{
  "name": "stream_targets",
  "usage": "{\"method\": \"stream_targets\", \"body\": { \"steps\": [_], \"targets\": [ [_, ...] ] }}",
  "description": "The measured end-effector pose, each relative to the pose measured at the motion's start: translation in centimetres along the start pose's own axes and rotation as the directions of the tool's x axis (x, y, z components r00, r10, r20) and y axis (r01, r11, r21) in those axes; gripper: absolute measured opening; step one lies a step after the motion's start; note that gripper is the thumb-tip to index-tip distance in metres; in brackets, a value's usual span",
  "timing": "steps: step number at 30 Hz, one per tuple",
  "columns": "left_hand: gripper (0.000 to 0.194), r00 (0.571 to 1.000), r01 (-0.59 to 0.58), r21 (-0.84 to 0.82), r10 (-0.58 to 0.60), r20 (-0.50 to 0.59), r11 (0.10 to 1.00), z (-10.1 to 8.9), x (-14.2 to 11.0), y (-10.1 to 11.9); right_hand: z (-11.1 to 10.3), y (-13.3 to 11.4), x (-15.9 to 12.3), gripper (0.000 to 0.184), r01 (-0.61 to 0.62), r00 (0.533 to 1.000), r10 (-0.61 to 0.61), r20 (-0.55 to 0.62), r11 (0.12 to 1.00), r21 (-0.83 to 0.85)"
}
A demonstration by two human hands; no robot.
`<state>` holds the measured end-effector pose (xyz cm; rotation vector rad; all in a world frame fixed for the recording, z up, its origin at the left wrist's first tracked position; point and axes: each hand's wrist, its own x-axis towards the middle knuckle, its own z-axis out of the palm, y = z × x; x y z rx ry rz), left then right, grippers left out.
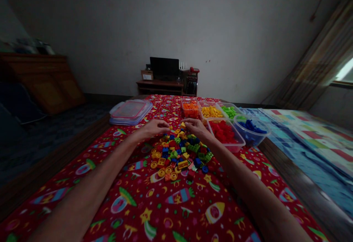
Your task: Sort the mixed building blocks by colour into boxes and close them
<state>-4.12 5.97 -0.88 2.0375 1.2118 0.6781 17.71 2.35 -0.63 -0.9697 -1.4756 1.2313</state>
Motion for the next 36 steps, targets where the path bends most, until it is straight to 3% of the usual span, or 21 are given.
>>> {"method": "stream_targets", "body": {
  "steps": [5,8,10,13,17,20,25,28,31,33,36],
  "targets": [
    [0.042,0.991,-0.08,-0.268,0.049,-0.122,0.96,2.2,0.5,1.8,0.7,0.1,-0.1,0.017,-0.069,0.998,0.068,0.012,0.996,0.064],
    [0.039,0.983,-0.12,-0.315,0.067,-0.174,0.942,3.6,0.6,2.2,1.1,0.2,-0.2,0.018,-0.182,0.983,0.178,0.037,0.969,0.166],
    [0.033,0.981,-0.126,-0.256,0.083,-0.175,0.958,4.1,0.5,2.3,1.3,0.2,-0.3,0.024,-0.228,0.973,0.21,0.098,0.946,0.231],
    [0.028,0.974,-0.16,-0.127,0.136,-0.181,0.979,4.4,0.3,2.5,1.4,0.4,-0.2,0.03,-0.205,0.97,0.173,0.172,0.96,0.189],
    [0.031,0.951,-0.216,-0.008,0.208,-0.227,0.976,3.9,0.1,2.9,0.8,0.9,0.3,0.034,-0.05,0.989,0.042,0.145,0.998,0.046],
    [0.032,0.922,-0.216,0.139,0.249,-0.297,0.966,2.9,0.1,2.3,-0.1,1.0,0.5,0.033,0.001,0.997,0.001,0.079,1.0,-0.025],
    [0.031,0.859,-0.132,0.325,0.272,-0.434,0.936,1.8,0.5,-1.9,-3.3,-0.3,1.7,0.026,0.023,1.0,-0.026,-0.012,0.98,-0.2],
    [0.033,0.874,-0.064,0.333,0.214,-0.436,0.941,2.1,0.8,-4.5,-6.8,-1.8,4.0,0.024,0.014,0.993,-0.066,-0.097,0.888,-0.46],
    [0.036,0.897,-0.057,0.335,0.195,-0.396,0.94,2.6,0.9,-5.6,-10.6,-3.1,6.6,0.019,-0.112,0.957,-0.101,-0.272,0.737,-0.667],
    [0.036,0.903,-0.074,0.337,0.207,-0.377,0.939,2.7,1.0,-5.8,-12.6,-3.7,7.9,0.016,-0.226,0.924,-0.089,-0.373,0.659,-0.717],
    [0.036,0.906,-0.097,0.336,0.223,-0.36,0.937,2.6,1.1,-5.8,-14.5,-4.4,8.6,0.018,-0.307,0.914,-0.025,-0.405,0.611,-0.73]
  ]
}}
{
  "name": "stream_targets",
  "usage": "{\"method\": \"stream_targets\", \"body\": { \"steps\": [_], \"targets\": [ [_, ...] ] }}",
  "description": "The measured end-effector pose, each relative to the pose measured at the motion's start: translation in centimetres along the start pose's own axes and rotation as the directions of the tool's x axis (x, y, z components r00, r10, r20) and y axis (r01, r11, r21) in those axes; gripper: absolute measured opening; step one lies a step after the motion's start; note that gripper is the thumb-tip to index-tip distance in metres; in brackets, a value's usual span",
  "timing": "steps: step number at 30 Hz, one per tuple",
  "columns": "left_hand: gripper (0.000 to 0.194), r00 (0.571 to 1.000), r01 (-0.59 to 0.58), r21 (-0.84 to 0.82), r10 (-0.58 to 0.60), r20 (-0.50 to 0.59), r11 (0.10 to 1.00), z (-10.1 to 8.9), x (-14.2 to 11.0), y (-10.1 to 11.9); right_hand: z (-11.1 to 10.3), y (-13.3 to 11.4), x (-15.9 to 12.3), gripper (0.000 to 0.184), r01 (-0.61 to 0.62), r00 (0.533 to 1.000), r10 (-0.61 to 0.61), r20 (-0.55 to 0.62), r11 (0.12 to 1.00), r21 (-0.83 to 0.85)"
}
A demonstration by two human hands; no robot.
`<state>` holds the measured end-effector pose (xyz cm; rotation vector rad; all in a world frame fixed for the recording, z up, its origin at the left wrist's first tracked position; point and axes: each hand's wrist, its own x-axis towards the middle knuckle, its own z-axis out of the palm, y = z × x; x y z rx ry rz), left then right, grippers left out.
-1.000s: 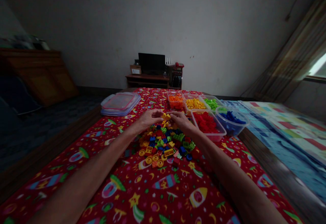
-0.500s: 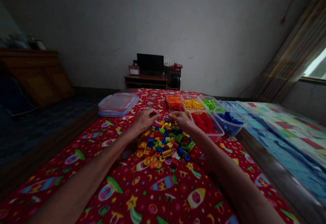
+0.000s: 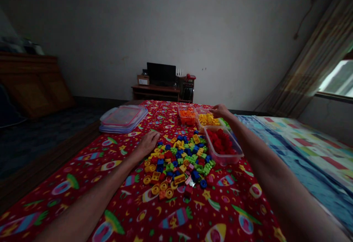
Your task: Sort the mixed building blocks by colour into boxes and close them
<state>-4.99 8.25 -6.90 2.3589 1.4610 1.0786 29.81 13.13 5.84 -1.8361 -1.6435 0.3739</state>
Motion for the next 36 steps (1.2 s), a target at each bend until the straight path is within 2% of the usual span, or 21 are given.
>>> {"method": "stream_targets", "body": {
  "steps": [2,5,8,11,13,16,20,24,27,30,33,36],
  "targets": [
    [0.035,1.0,-0.008,-0.008,0.008,-0.002,1.0,0.0,0.0,-0.1,-0.5,0.2,0.2,0.02,0.019,1.0,-0.02,-0.011,0.999,-0.047],
    [0.035,1.0,-0.01,-0.023,0.01,-0.001,1.0,0.1,0.0,-0.4,-0.5,0.0,-0.2,0.022,0.087,0.991,-0.092,-0.101,0.995,-0.056],
    [0.036,1.0,-0.01,-0.029,0.01,0.01,1.0,0.2,-0.1,-0.5,0.0,-0.6,-1.4,0.026,0.123,0.991,-0.113,-0.068,0.976,0.178],
    [0.038,1.0,-0.014,-0.045,0.015,0.016,0.999,0.3,-0.1,-0.3,1.0,-1.7,-3.8,0.024,0.182,0.979,-0.202,0.005,0.893,0.411],
    [0.039,1.0,-0.019,-0.05,0.02,0.02,0.999,0.3,-0.2,-0.2,1.9,-2.8,-6.1,0.023,0.238,0.953,-0.299,0.047,0.837,0.492],
    [0.038,1.0,-0.011,-0.043,0.012,0.022,0.999,0.1,-0.2,0.3,3.7,-4.2,-9.4,0.024,0.331,0.898,-0.432,0.081,0.786,0.522],
    [0.034,0.998,-0.001,-0.087,0.006,0.061,0.996,-0.7,0.0,1.1,6.0,-5.1,-12.4,0.027,0.419,0.863,-0.496,0.094,0.809,0.413],
    [0.031,0.997,-0.016,-0.139,0.027,0.078,0.99,-1.1,0.6,2.0,7.4,-5.0,-13.6,0.023,0.53,0.834,-0.542,0.106,0.839,0.122],
    [0.031,0.988,-0.117,-0.154,0.13,0.082,0.981,-0.3,1.3,2.9,8.4,-4.8,-14.0,0.023,0.548,0.83,-0.537,0.151,0.835,-0.04],
    [0.033,0.96,-0.192,-0.161,0.22,0.173,0.968,1.0,2.0,3.6,9.7,-4.7,-14.3,0.027,0.591,0.797,-0.56,0.226,0.8,-0.105],
    [0.033,0.939,-0.102,-0.198,0.16,0.306,0.975,1.9,2.4,3.8,11.0,-4.6,-14.5,0.033,0.635,0.763,-0.587,0.27,0.76,-0.142],
    [0.03,0.931,-0.008,-0.259,0.102,0.352,0.966,2.2,2.5,3.8,12.0,-4.6,-14.5,0.036,0.636,0.764,-0.572,0.299,0.747,-0.193]
  ]
}}
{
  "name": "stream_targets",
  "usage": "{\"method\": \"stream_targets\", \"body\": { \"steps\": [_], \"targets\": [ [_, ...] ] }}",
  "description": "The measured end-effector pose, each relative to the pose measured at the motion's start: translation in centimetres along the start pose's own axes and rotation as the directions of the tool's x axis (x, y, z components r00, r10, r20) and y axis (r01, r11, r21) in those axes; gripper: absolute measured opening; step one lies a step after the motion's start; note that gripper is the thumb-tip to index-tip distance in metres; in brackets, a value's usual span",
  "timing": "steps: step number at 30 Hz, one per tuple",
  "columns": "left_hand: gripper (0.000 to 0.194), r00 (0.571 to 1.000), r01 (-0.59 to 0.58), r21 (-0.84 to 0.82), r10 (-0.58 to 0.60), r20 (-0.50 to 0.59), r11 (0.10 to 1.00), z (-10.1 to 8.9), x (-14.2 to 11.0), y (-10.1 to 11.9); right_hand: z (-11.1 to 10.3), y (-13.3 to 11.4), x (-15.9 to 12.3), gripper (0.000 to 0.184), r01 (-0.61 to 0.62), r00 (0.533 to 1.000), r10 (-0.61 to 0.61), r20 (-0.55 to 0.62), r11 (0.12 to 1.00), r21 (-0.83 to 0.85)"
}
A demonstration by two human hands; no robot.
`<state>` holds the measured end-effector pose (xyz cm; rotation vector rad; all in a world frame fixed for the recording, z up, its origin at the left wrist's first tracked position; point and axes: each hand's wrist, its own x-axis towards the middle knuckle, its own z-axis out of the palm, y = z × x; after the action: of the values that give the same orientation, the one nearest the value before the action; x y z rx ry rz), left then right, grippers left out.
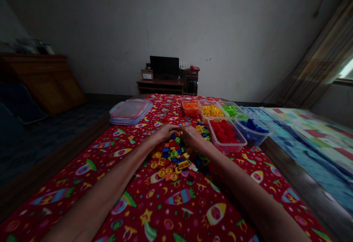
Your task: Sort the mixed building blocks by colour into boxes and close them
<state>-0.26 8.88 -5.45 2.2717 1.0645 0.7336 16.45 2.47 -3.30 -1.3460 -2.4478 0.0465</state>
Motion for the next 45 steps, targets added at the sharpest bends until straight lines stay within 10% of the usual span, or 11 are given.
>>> {"method": "stream_targets", "body": {
  "steps": [11,18,26,32,39,45],
  "targets": [
    [0.039,0.934,0.13,-0.356,-0.235,-0.268,0.925,-1.5,-1.0,1.6,-1.2,0.5,0.1,0.045,-0.069,0.978,0.114,-0.177,0.968,0.241],
    [0.053,0.933,0.15,-0.613,-0.316,-0.172,0.776,-1.1,-1.8,3.7,-1.4,0.1,0.4,0.046,-0.06,0.981,0.127,-0.146,0.918,0.391],
    [0.049,0.974,0.123,-0.47,-0.197,-0.111,0.874,-0.5,-1.6,4.7,-2.0,0.3,-0.1,0.021,0.015,0.98,0.058,-0.189,0.932,0.362],
    [0.045,0.933,0.13,-0.059,-0.142,-0.331,0.99,-1.9,-1.6,2.8,-3.8,2.3,-0.5,0.019,-0.043,0.981,0.095,-0.17,0.957,0.287],
    [0.049,0.824,0.279,-0.104,-0.293,-0.485,0.955,-2.1,-2.2,-3.6,-9.2,8.1,0.1,0.025,-0.228,0.907,0.33,-0.26,0.907,0.353],
    [0.044,0.87,0.28,0.003,-0.253,-0.423,0.96,-1.5,-2.8,-3.7,-11.1,13.6,3.4,0.027,-0.472,0.865,0.477,-0.154,0.879,0.072]
  ]
}}
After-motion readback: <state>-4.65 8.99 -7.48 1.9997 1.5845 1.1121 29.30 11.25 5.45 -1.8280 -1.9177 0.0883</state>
